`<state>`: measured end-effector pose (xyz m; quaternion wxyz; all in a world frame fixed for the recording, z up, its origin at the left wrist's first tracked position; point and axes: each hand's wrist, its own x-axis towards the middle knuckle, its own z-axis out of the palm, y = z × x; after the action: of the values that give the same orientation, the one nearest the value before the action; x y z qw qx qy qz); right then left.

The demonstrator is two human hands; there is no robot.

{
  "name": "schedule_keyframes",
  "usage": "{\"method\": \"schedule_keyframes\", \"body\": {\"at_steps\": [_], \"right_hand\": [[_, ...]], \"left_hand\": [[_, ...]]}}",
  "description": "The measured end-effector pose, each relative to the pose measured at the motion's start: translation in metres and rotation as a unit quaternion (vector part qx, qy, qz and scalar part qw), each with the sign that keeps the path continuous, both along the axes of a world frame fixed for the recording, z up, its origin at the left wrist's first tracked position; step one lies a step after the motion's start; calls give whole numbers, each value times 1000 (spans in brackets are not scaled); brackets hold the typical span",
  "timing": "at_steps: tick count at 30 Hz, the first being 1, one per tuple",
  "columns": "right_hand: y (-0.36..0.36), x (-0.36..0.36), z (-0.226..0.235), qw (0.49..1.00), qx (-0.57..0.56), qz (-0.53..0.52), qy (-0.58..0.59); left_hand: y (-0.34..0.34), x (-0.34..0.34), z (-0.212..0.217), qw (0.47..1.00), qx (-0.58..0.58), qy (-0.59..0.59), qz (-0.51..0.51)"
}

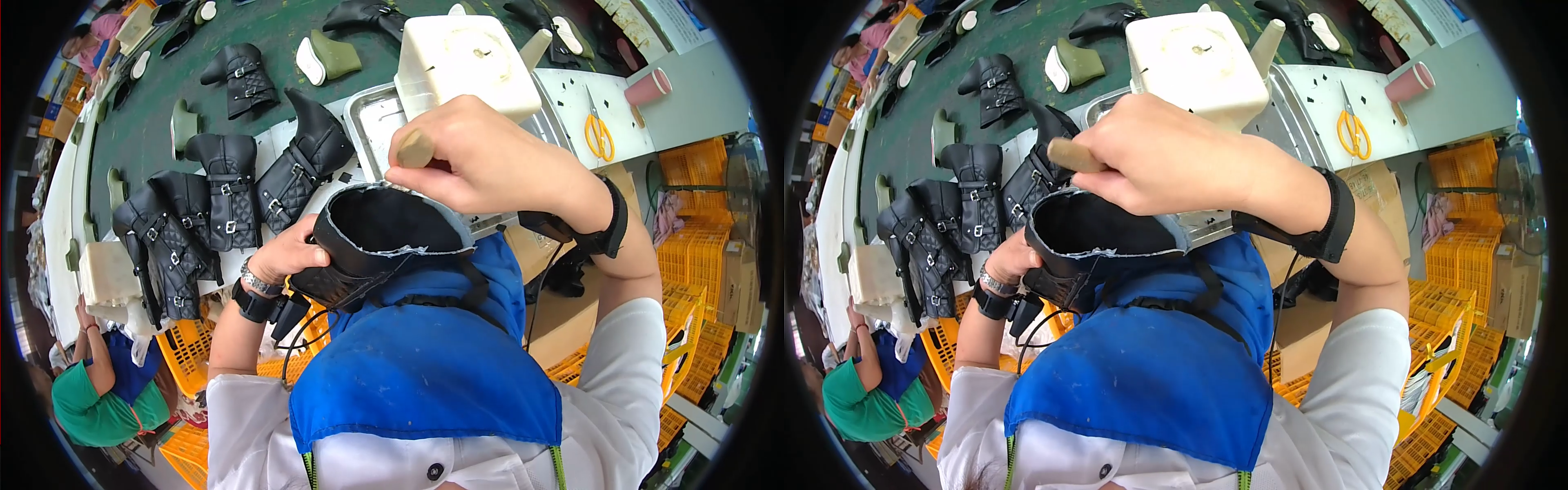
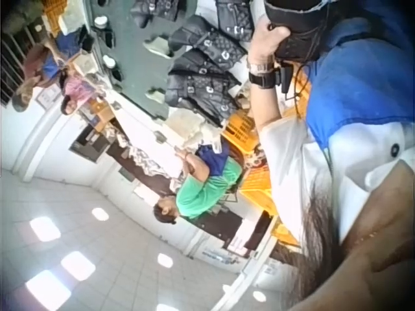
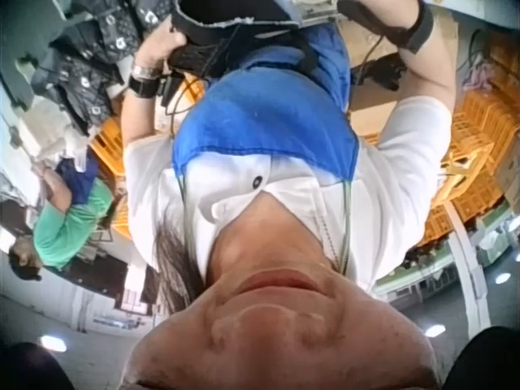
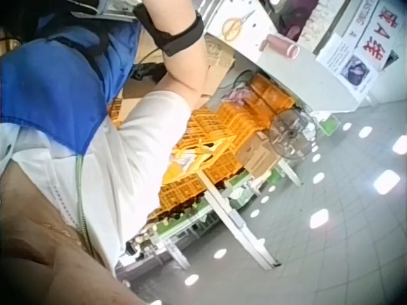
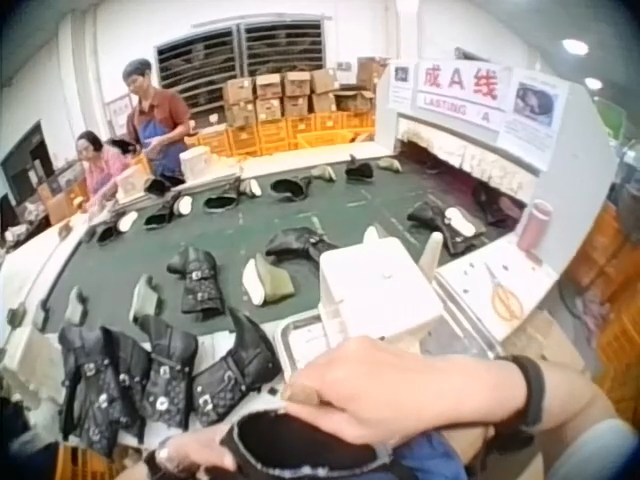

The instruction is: The recorder applies white adhesive to the upper edges of black boots using a brush at a shoe manufacturing station.

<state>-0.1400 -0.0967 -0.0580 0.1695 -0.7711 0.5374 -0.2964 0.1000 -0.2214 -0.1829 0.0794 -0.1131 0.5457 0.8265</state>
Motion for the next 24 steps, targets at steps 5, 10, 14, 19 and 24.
{"method": "schedule_keyframes", "body": {"at_steps": [5,10,14,19,24], "right_hand": [[5,-10,2,997,-2,20,69],[3,-11,11,999,3,-50,0],[12,-9,3,988,13,-107,-115],[36,-23,-24,947,1,-187,-260],[69,-44,-17,851,-44,-370,-371]], "left_hand": [[7,1,6,999,-33,8,36],[2,4,3,999,-19,-4,47],[5,6,6,997,-12,13,79],[-4,19,-10,988,-10,-6,154],[2,17,-4,965,151,105,188]]}}
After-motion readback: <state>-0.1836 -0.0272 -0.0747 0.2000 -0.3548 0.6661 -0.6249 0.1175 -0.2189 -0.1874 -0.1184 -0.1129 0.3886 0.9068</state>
